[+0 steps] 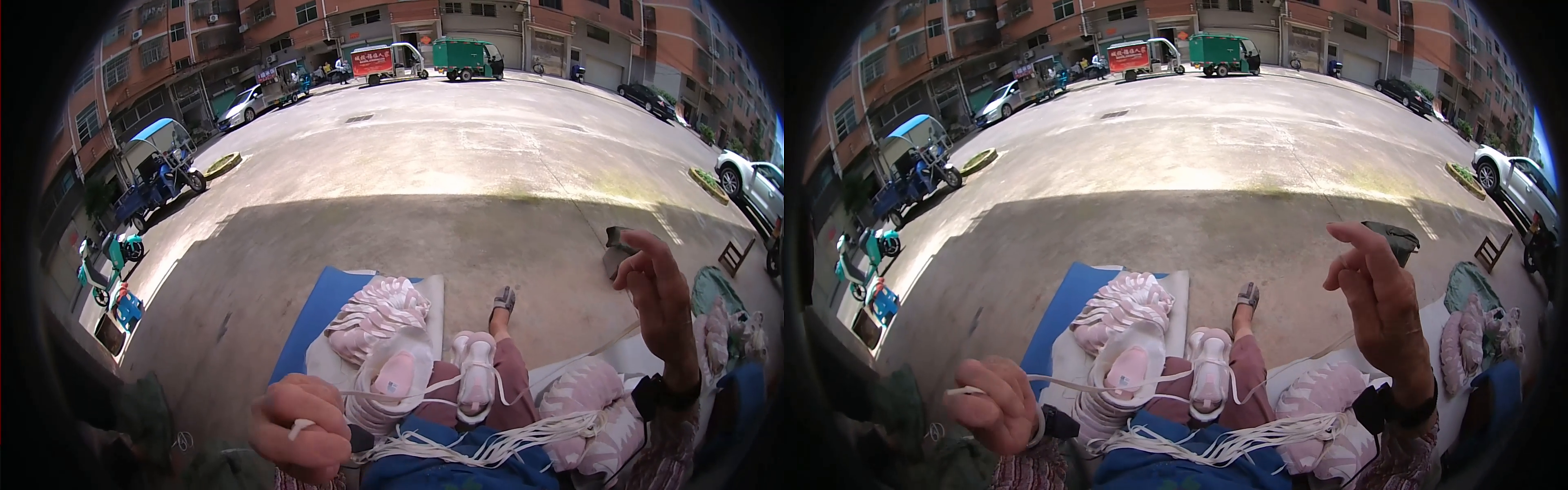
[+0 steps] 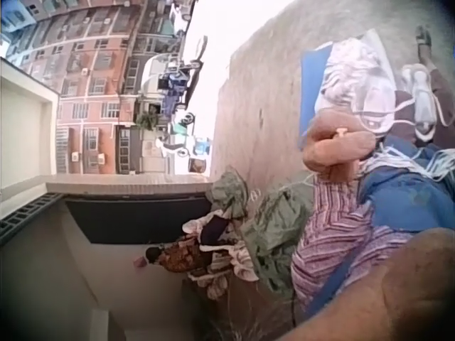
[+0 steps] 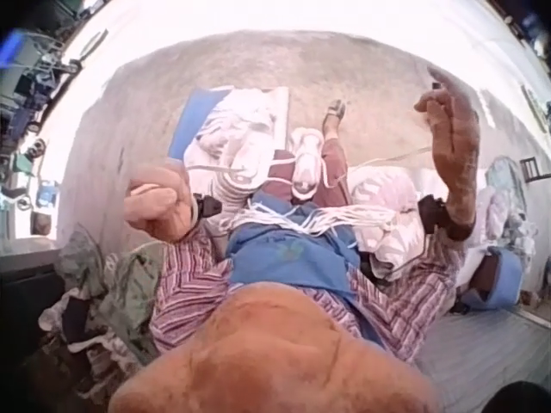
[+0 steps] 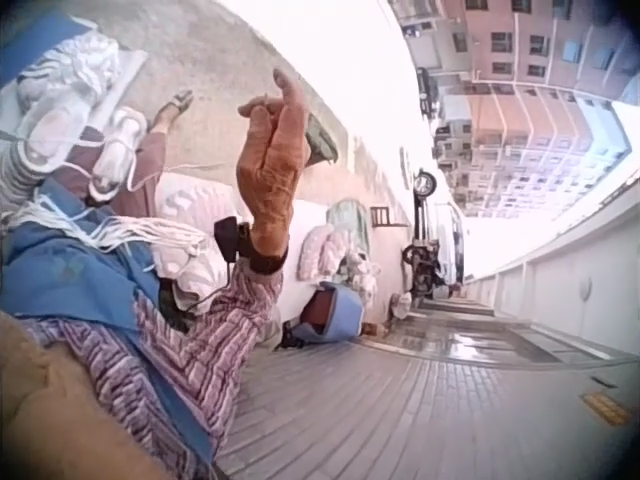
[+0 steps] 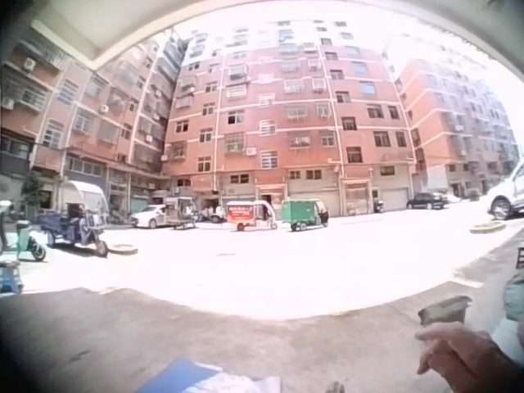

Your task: Lacing a pair of white and pink sneakers by hand.

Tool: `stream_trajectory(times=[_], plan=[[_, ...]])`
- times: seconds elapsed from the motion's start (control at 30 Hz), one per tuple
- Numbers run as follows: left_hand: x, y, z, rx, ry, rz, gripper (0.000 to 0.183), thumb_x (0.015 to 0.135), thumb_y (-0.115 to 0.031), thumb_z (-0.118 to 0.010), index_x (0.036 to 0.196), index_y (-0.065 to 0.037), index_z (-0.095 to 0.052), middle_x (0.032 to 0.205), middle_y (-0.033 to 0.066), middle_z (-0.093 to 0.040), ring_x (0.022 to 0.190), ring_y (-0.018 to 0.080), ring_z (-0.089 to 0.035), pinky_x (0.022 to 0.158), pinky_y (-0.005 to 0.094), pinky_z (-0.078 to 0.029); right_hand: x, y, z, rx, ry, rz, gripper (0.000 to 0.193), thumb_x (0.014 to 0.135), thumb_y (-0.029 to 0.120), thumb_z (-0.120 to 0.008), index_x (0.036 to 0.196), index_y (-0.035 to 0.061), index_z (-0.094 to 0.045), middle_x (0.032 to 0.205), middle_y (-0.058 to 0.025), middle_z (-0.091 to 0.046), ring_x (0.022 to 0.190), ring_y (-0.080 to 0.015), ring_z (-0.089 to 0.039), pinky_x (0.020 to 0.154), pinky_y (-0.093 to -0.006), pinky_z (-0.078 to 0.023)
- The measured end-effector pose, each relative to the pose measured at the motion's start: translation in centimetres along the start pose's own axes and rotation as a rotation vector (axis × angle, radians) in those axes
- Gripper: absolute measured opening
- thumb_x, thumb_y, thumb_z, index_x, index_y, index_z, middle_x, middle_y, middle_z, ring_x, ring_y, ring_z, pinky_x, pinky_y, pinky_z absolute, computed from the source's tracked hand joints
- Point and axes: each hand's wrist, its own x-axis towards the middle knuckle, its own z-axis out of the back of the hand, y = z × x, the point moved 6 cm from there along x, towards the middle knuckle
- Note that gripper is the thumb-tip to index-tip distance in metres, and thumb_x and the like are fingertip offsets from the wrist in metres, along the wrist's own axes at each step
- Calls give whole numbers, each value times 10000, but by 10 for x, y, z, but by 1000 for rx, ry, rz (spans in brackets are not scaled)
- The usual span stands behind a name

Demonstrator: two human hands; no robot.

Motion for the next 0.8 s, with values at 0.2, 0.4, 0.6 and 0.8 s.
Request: stream_trajectory(times=[0.2, 0.4, 0.6, 0.8], plan=[[-86, 29, 122, 592, -560, 588, 189, 916, -62, -426, 989, -19, -595, 659, -50, -407, 483, 1, -250, 421, 195, -168, -52, -143, 102, 153, -514, -286, 249, 952, 88, -476, 1179, 89, -577, 799, 70, -515, 480, 46, -250, 398, -150, -161], [-149, 96, 97, 672, -189, 942, 197, 905, -120, -526, 958, 21, -652, 758, 50, -628, 646, 102, -555, 592, 246, -454, -78, -179, 104, -17, -568, -308, 272, 958, 92, -491, 1208, 105, -597, 814, 70, -530, 504, 30, -265, 420, -152, -186], [-204, 177, 4, 449, 135, 1068, 228, 896, -155, -547, 1011, 12, -649, 861, 152, -677, 783, 219, -656, 717, 310, -502, -105, -165, -73, 148, -92, -443, 299, 918, 39, -446, 1189, 41, -573, 705, -21, -538, 667, -91, -474, 635, -226, -393], [-265, 241, -74, 507, 463, 1000, 252, 907, -164, -496, 1061, -12, -626, 953, 201, -657, 878, 349, -631, 790, 377, -494, -164, -157, -198, 42, 337, -244, 321, 828, 34, -503, 1090, 171, -628, 809, -131, -579, 736, -330, -606, 655, -398, -493]])
